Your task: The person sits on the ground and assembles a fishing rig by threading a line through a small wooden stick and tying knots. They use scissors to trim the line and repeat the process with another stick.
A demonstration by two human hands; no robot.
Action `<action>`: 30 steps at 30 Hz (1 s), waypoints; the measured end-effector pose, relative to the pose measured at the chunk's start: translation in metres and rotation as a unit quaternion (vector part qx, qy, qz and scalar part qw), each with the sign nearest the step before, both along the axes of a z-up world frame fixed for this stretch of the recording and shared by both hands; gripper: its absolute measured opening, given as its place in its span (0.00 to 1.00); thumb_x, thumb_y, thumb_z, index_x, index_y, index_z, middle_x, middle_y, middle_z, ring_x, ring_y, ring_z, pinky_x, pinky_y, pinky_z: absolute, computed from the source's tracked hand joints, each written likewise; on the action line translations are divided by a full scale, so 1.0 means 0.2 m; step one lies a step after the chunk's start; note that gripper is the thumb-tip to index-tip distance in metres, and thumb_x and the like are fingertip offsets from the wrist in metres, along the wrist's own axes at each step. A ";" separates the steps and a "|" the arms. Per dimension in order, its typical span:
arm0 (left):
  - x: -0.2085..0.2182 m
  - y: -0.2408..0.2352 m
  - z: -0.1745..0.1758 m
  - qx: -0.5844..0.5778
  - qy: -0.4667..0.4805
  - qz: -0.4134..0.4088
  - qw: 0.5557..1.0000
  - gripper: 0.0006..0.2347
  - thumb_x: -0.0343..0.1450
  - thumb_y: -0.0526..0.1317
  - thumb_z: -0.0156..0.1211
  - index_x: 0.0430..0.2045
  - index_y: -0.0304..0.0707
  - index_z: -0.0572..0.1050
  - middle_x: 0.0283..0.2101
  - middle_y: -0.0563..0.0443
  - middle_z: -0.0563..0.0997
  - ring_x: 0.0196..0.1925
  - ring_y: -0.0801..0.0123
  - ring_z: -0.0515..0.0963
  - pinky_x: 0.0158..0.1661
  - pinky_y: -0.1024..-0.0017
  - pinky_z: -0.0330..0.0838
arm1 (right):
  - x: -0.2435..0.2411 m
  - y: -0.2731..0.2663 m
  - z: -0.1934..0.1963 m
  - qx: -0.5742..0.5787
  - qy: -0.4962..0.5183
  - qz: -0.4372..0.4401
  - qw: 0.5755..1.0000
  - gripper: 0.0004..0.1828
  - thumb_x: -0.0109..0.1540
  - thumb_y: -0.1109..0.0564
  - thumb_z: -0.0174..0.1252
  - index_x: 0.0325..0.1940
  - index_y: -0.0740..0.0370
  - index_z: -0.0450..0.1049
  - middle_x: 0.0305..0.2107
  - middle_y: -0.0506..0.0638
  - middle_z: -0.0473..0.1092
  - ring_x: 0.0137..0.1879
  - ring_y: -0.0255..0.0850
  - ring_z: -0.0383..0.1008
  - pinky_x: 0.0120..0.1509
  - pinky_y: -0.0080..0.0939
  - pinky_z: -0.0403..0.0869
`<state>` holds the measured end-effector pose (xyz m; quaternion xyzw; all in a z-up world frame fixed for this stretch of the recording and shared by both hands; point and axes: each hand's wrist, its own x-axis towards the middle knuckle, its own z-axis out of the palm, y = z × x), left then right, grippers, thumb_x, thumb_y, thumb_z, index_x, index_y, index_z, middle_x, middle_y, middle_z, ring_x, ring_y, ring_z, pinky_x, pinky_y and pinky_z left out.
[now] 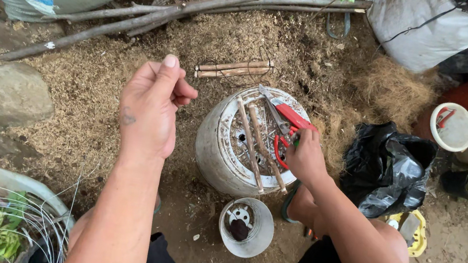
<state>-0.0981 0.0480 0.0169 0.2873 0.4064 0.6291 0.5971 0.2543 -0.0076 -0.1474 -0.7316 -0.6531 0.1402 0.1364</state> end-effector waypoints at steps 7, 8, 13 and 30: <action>0.01 0.01 0.02 -0.010 0.007 -0.008 1.000 0.08 0.76 0.42 0.59 0.32 0.38 0.75 0.27 0.53 0.79 0.29 0.73 0.78 0.34 0.75 0.70 | -0.09 0.09 0.03 -0.049 -0.078 -0.017 0.996 0.24 0.60 0.52 0.63 0.57 0.63 0.70 0.51 0.65 0.67 0.50 0.65 0.73 0.54 0.60 0.72; 0.00 0.00 0.02 -0.008 0.007 -0.011 1.000 0.08 0.77 0.42 0.59 0.32 0.37 0.75 0.27 0.53 0.79 0.29 0.73 0.78 0.34 0.75 0.70 | -0.11 0.09 0.05 -0.008 -0.098 -0.008 0.995 0.25 0.58 0.52 0.64 0.56 0.64 0.71 0.48 0.66 0.68 0.49 0.66 0.72 0.52 0.61 0.72; -0.03 0.00 0.01 0.016 0.012 -0.011 1.000 0.08 0.77 0.42 0.59 0.33 0.37 0.75 0.28 0.53 0.79 0.30 0.73 0.77 0.34 0.75 0.70 | -0.24 0.05 0.12 0.100 -0.038 0.075 0.991 0.13 0.64 0.53 0.59 0.50 0.59 0.73 0.41 0.63 0.74 0.48 0.61 0.76 0.54 0.59 0.74; 0.17 -0.14 -0.08 0.027 0.359 -0.071 0.930 0.16 0.79 0.44 0.58 0.55 0.31 0.67 0.46 0.52 0.77 0.44 0.72 0.80 0.42 0.70 0.76 | -0.79 -0.19 0.61 -0.111 0.451 0.062 0.883 0.22 0.63 0.65 0.60 0.62 0.67 0.67 0.33 0.48 0.75 0.33 0.32 0.75 0.36 0.34 0.75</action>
